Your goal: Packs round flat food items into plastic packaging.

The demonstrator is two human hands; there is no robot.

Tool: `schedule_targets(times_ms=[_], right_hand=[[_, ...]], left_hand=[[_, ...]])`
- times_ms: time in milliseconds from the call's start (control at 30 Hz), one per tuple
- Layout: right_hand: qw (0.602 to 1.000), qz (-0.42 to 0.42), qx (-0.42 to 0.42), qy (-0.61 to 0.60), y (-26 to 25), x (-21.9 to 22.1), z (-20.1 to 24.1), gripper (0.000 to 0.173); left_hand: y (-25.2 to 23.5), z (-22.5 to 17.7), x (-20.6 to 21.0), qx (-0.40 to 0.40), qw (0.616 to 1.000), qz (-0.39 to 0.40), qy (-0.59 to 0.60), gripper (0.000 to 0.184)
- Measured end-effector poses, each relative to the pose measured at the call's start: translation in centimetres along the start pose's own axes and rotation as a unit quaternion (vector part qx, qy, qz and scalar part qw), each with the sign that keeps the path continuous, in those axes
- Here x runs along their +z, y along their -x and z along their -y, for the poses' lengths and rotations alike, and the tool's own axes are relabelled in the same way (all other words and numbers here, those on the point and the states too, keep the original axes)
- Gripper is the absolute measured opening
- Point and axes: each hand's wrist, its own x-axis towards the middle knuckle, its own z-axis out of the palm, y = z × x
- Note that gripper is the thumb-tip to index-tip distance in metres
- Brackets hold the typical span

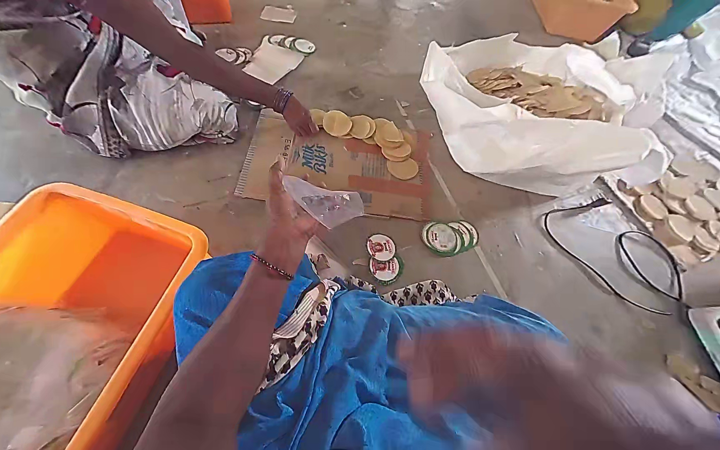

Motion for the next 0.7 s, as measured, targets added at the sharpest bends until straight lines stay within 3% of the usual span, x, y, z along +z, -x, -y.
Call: schedule_targets(times_ms=[100, 167, 267, 367, 467, 600, 700], right_hand=[[0.938, -0.142, 0.196, 0.248, -3.3, -4.7, -12.7, 0.015], [0.878, -0.150, 0.353, 0.286, -3.7, -6.6, -21.1, 0.030], [0.816, -0.106, 0.461, 0.332, -4.0, -6.6, -29.1, 0.047], [0.759, -0.073, 0.519, 0.386, -4.8, -4.9, -31.9, 0.060], [0.749, -0.079, 0.536, 0.381, -5.3, -4.4, -32.5, 0.054], [0.767, -0.095, 0.539, 0.334, -5.4, -5.0, -32.7, 0.037], [0.808, -0.144, 0.508, 0.263, -4.7, -5.4, -32.7, 0.027]], left_hand=[[-3.0, 0.5, -1.3, 0.020, 0.999, -0.024, 0.017, 0.051], [-4.1, 0.7, -1.8, 0.009, 0.999, -0.041, 0.022, 0.050], [-4.7, 0.2, -1.3, 0.001, 0.999, -0.052, 0.010, 0.054], [-4.9, 0.1, -0.8, 0.010, 0.998, -0.069, 0.012, 0.047], [-4.8, 0.0, -0.9, 0.006, 0.998, -0.070, 0.008, 0.046], [-3.4, 0.1, -1.9, -0.009, 0.999, -0.013, -0.051, 0.053], [-3.1, 0.0, -1.6, -0.011, 0.998, -0.036, -0.052, 0.059]])
